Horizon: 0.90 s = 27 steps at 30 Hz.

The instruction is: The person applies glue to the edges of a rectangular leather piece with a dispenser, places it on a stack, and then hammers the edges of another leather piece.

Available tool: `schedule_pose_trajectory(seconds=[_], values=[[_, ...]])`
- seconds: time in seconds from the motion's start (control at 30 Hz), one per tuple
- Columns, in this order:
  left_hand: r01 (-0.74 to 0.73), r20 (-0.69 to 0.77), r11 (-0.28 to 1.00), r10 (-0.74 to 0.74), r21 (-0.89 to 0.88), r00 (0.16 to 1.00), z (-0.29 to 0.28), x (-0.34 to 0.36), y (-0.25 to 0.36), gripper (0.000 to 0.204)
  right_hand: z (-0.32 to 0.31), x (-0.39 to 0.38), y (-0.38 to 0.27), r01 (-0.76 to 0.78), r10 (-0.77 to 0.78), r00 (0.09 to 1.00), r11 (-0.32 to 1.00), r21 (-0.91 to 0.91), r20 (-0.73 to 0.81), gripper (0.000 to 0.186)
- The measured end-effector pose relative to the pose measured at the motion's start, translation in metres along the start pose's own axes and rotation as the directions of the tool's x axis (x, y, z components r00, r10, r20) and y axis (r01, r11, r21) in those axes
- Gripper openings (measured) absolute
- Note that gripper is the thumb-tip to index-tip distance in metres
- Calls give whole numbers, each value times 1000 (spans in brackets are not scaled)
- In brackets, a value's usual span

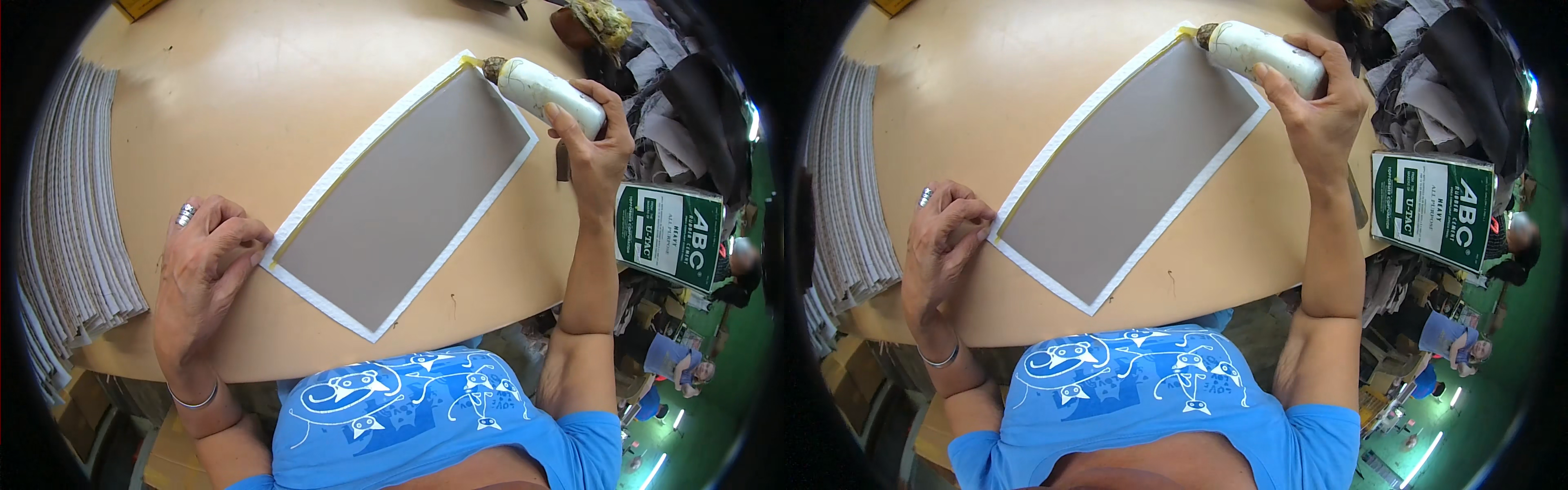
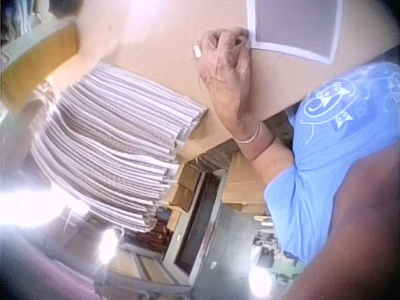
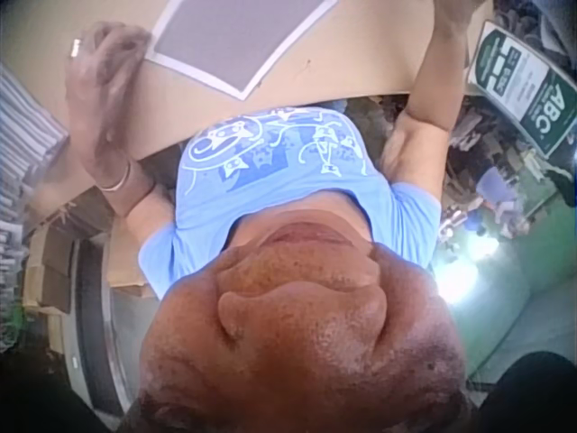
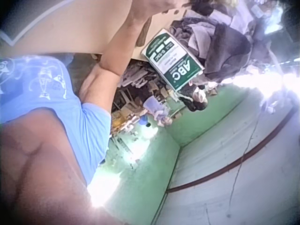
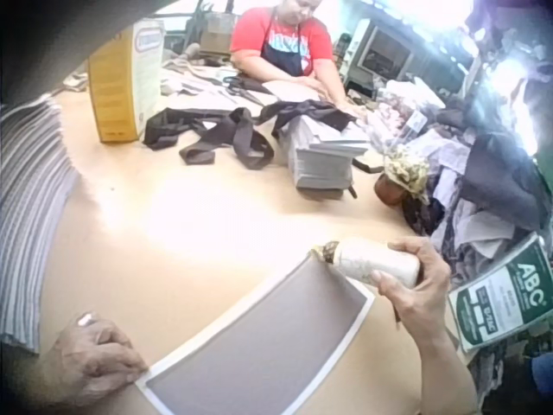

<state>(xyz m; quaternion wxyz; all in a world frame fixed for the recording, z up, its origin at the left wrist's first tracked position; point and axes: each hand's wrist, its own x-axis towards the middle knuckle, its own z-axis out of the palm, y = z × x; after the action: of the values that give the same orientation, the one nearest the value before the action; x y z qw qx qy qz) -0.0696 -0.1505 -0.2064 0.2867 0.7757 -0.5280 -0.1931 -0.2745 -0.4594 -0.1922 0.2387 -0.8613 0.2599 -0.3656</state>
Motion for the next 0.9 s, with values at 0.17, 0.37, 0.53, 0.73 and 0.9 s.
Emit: schedule_pose_trajectory(seconds=[0.17, 0.37, 0.53, 0.73, 0.9], values=[[9, -9, 1000, -9, -3, 1000, 1, -1, -1, 20, 3, 3, 3, -19, 20, 999, 999, 25, -30, 30], [27, 10, 1000, -27, -14, 1000, 1, 0, 0, 20, -2, -3, -6, 71, -69, 997, 997, -40, 45, 31], [22, -1, 1000, -22, -12, 1000, 1, 0, 0, 20, 1, -11, -18, 84, -86, 994, 996, 34, 67, 32], [13, -3, 1000, -13, -8, 1000, 0, 0, 1, 21, -2, -6, -18, 43, -44, 996, 999, 12, 76, 33], [1, -7, 1000, -1, -1, 1000, 2, 0, 1, 22, -4, -6, -16, 77, -75, 991, 997, -16, 109, 32]])
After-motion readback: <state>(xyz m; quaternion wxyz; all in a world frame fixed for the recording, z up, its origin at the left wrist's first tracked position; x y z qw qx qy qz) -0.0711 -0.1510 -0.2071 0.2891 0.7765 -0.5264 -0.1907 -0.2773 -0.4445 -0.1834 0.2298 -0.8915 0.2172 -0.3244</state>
